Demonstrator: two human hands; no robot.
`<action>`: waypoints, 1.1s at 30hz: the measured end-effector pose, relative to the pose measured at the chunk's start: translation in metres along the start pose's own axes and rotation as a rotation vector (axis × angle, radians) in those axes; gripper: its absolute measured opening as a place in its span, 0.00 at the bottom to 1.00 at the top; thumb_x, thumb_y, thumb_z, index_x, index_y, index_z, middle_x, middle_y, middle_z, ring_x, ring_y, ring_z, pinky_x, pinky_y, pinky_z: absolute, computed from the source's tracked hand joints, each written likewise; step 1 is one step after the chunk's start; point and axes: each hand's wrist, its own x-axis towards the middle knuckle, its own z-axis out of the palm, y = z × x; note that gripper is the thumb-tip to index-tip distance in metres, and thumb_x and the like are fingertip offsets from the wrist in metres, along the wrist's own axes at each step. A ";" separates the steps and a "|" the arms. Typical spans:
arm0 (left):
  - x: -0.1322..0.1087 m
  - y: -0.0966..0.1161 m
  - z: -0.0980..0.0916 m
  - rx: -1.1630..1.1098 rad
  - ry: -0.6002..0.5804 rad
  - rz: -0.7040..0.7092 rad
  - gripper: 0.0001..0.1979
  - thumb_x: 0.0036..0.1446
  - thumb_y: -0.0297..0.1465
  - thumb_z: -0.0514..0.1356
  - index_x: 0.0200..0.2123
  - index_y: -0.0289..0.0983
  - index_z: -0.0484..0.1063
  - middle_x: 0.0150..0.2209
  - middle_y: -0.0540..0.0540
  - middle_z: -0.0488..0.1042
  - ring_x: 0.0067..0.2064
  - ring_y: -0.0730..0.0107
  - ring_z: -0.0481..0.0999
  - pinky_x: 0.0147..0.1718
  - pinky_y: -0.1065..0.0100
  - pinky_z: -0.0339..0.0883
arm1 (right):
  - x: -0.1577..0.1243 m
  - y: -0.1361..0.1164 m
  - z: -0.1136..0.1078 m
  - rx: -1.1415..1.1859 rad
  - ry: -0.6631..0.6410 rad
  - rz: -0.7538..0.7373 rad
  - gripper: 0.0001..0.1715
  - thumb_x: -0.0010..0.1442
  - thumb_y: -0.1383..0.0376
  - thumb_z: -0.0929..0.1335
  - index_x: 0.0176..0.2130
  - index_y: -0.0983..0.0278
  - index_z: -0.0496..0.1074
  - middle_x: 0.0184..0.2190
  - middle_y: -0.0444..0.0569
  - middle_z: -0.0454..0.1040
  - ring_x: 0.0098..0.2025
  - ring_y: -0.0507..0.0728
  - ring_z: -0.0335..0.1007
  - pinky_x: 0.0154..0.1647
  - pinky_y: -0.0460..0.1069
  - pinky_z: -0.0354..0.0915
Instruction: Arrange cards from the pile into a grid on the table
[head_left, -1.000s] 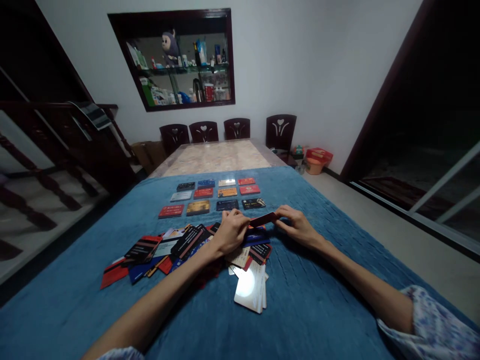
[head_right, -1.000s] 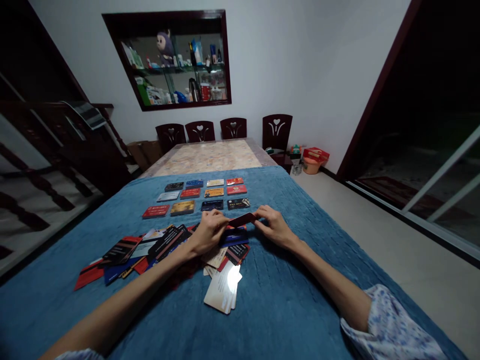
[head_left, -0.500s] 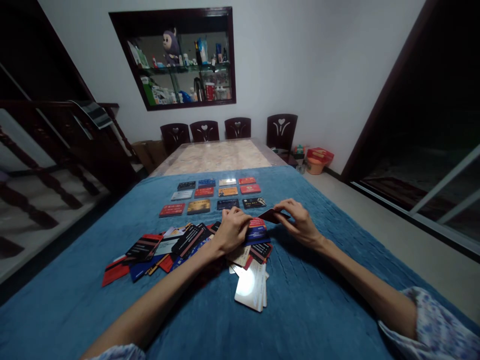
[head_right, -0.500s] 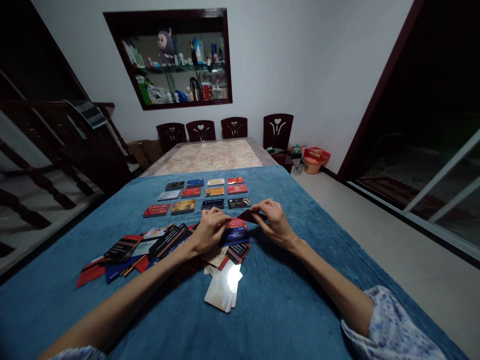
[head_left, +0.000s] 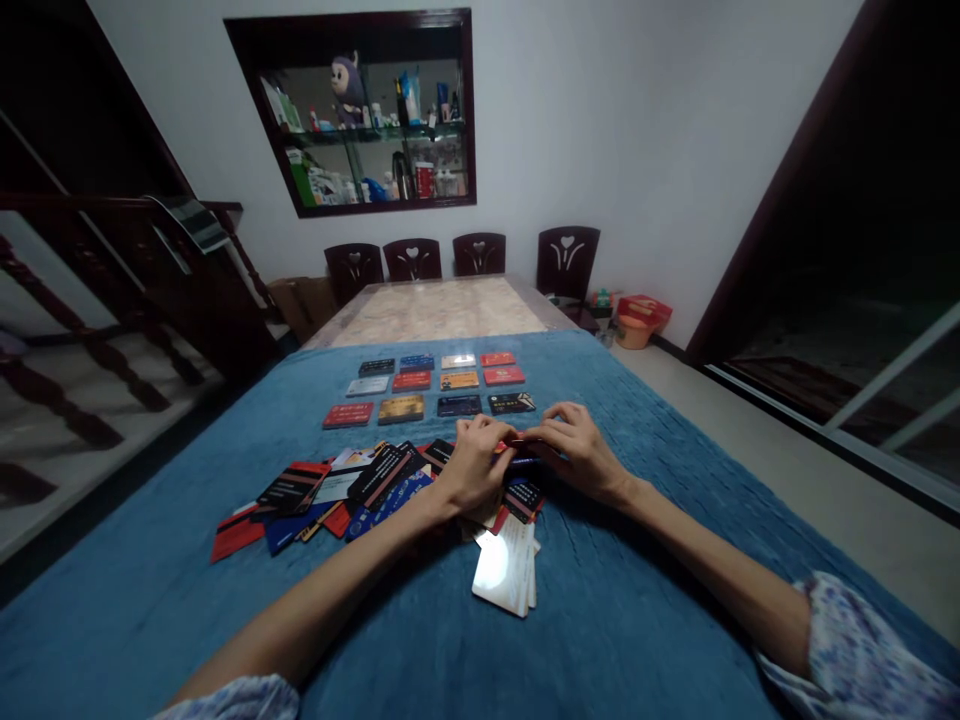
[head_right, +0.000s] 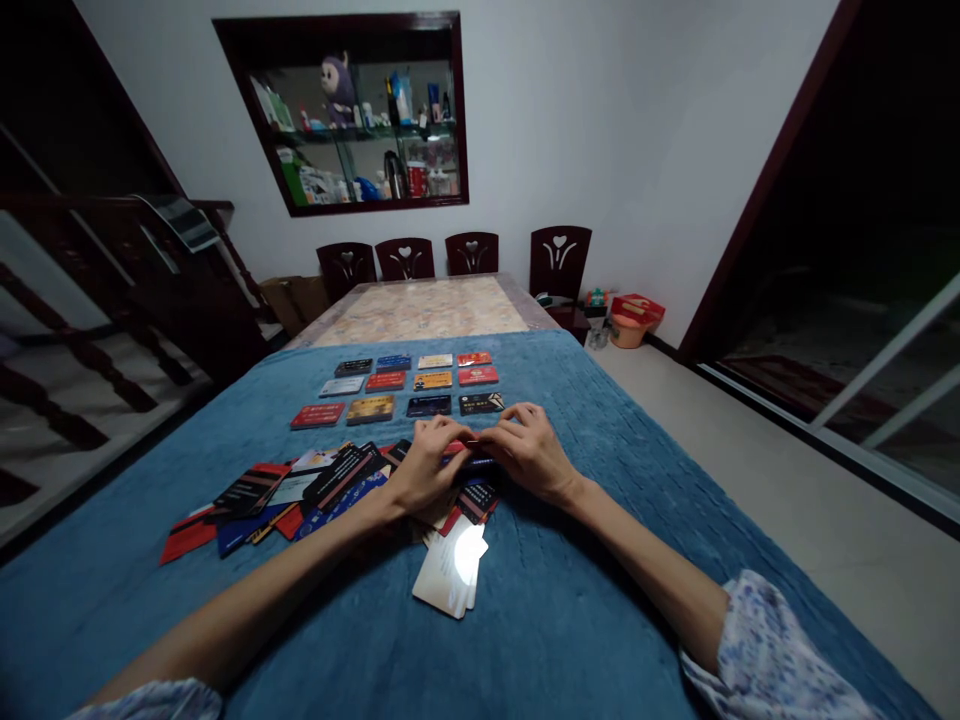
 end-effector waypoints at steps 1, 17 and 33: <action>0.000 -0.001 0.000 0.002 0.003 -0.004 0.07 0.61 0.23 0.56 0.40 0.37 0.73 0.40 0.46 0.78 0.46 0.62 0.71 0.47 0.59 0.55 | 0.000 -0.001 0.001 -0.007 0.008 -0.013 0.11 0.68 0.64 0.64 0.43 0.61 0.76 0.30 0.47 0.77 0.41 0.58 0.66 0.47 0.55 0.57; 0.001 -0.019 -0.008 0.149 0.034 -0.086 0.20 0.54 0.18 0.53 0.48 0.39 0.69 0.39 0.47 0.75 0.44 0.62 0.71 0.47 0.60 0.57 | -0.016 0.014 0.007 -0.114 -0.126 0.034 0.16 0.66 0.70 0.62 0.51 0.63 0.72 0.37 0.50 0.78 0.40 0.58 0.65 0.47 0.54 0.57; -0.002 -0.022 -0.002 0.352 -0.061 -0.111 0.22 0.55 0.19 0.52 0.53 0.39 0.64 0.40 0.44 0.76 0.43 0.59 0.70 0.43 0.60 0.59 | -0.019 0.015 0.019 -0.175 -0.243 0.092 0.26 0.63 0.67 0.66 0.61 0.62 0.64 0.41 0.53 0.78 0.43 0.60 0.67 0.47 0.56 0.59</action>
